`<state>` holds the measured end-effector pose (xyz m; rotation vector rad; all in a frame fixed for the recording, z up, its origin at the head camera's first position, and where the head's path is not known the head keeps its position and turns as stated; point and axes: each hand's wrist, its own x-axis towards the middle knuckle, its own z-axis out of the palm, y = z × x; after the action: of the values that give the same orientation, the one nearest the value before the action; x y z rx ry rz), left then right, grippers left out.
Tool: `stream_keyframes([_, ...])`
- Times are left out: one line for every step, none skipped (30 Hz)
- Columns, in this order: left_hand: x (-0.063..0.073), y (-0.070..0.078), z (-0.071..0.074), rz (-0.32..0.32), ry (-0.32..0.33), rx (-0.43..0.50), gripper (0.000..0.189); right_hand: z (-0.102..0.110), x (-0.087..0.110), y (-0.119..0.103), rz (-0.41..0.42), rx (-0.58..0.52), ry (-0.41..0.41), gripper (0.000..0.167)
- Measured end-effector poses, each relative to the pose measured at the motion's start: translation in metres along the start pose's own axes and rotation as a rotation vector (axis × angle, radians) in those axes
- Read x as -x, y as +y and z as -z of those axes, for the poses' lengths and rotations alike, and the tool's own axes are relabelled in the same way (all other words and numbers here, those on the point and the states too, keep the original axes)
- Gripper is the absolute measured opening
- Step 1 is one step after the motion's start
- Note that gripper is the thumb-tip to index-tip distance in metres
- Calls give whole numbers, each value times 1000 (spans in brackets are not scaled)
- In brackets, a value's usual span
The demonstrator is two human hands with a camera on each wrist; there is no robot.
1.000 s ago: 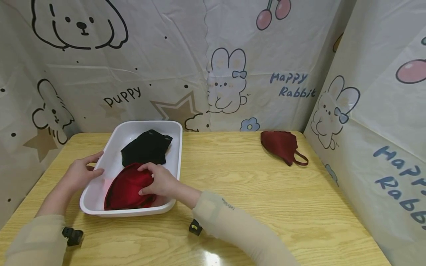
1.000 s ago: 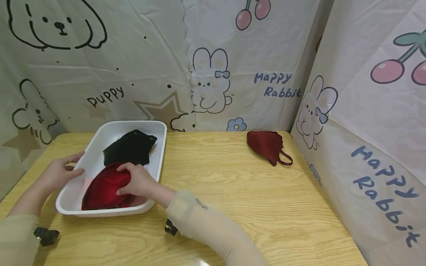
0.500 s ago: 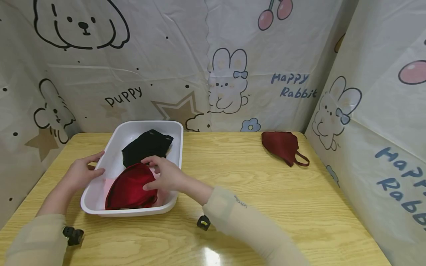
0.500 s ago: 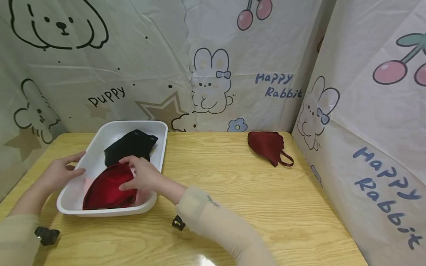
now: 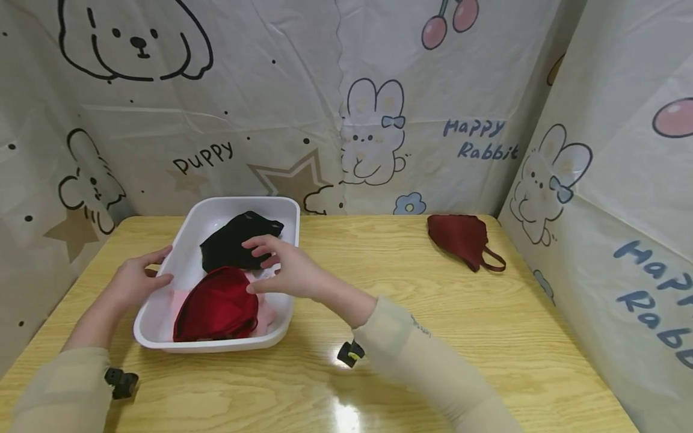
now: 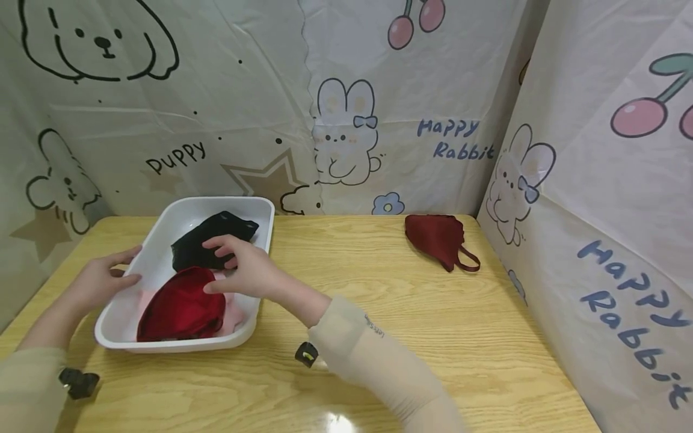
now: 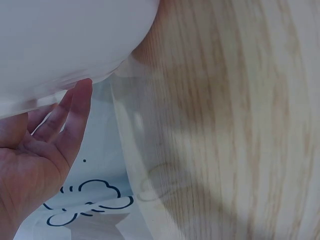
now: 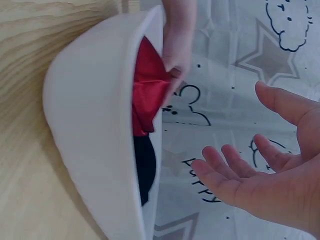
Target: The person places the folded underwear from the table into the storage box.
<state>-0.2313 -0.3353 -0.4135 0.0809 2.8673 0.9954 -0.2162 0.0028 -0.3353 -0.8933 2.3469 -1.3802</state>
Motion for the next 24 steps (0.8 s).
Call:
stream_keyframes([1, 0, 0, 1, 2, -1, 69, 2, 2, -2, 3, 4, 0, 65])
stream_keyframes([1, -1, 0, 3, 4, -1, 69, 4, 3, -4, 6, 8, -2, 64])
stream_keyframes([2, -1, 0, 2, 4, 0, 69, 7, 5, -5, 9, 10, -3, 64])
stream_keyframes([2, -2, 0, 6, 4, 0, 70, 9, 7, -6, 14, 13, -4, 63])
stream_keyframes([2, -2, 0, 5, 5, -1, 70, 11, 9, -7, 16, 19, -4, 63])
stream_keyframes([2, -3, 0, 3, 6, -1, 70, 14, 11, -8, 18, 20, -3, 62])
stream_keyframes([2, -3, -1, 1, 7, 0, 70, 16, 13, -8, 21, 21, -2, 62])
stream_keyframes([2, -3, -1, -2, 8, 1, 69, 19, 16, -9, 23, 23, 1, 62])
stream_keyframes([2, -4, -1, -4, 9, 4, 69, 22, 18, -10, 26, 24, 5, 62])
stream_keyframes([2, -4, -1, -5, 10, 5, 69, 25, 20, -11, 28, 23, 7, 62])
stream_keyframes([1, -5, -2, -8, 13, 4, 69, 28, 22, -12, 30, 24, 10, 63])
stream_keyframes([1, -5, -2, -4, 11, 7, 69, 31, 24, -12, 32, 25, 14, 63])
stream_keyframes([0, -6, -2, -2, 10, 10, 69, 34, 26, -13, 32, 31, 17, 63])
stream_keyframes([0, -6, -2, 0, 9, 10, 69, 37, 28, -14, 30, 38, 21, 63])
stream_keyframes([-1, -7, -2, 4, 8, 12, 69, 40, 30, -14, 31, 37, 25, 63])
stream_keyframes([-1, -7, -2, 7, 6, 12, 69, 42, 32, -15, 28, 36, 29, 63])
stream_keyframes([-1, -7, -2, 7, 6, 12, 69, 45, 34, -15, 28, 38, 34, 63])
stream_keyframes([-1, -7, -2, 7, 5, 13, 69, 48, 36, -15, 29, 38, 40, 63])
stream_keyframes([-1, -6, -2, 7, 5, 14, 69, 51, 38, -16, 28, 38, 47, 63])
stream_keyframes([-1, -6, -2, 8, 6, 15, 69, 54, 40, -16, 32, 31, 52, 63])
stream_keyframes([-1, -5, -2, 6, 8, 15, 68, 56, 43, -16, 34, 26, 58, 63])
stream_keyframes([-1, -5, -2, 4, 10, 15, 68, 59, 45, -16, 34, 24, 63, 63])
stream_keyframes([-1, -4, -2, 1, 12, 14, 68, 62, 48, -16, 37, 22, 70, 63])
stream_keyframes([-1, -3, -1, 1, 13, 15, 68, 65, 50, -16, 38, 22, 78, 64])
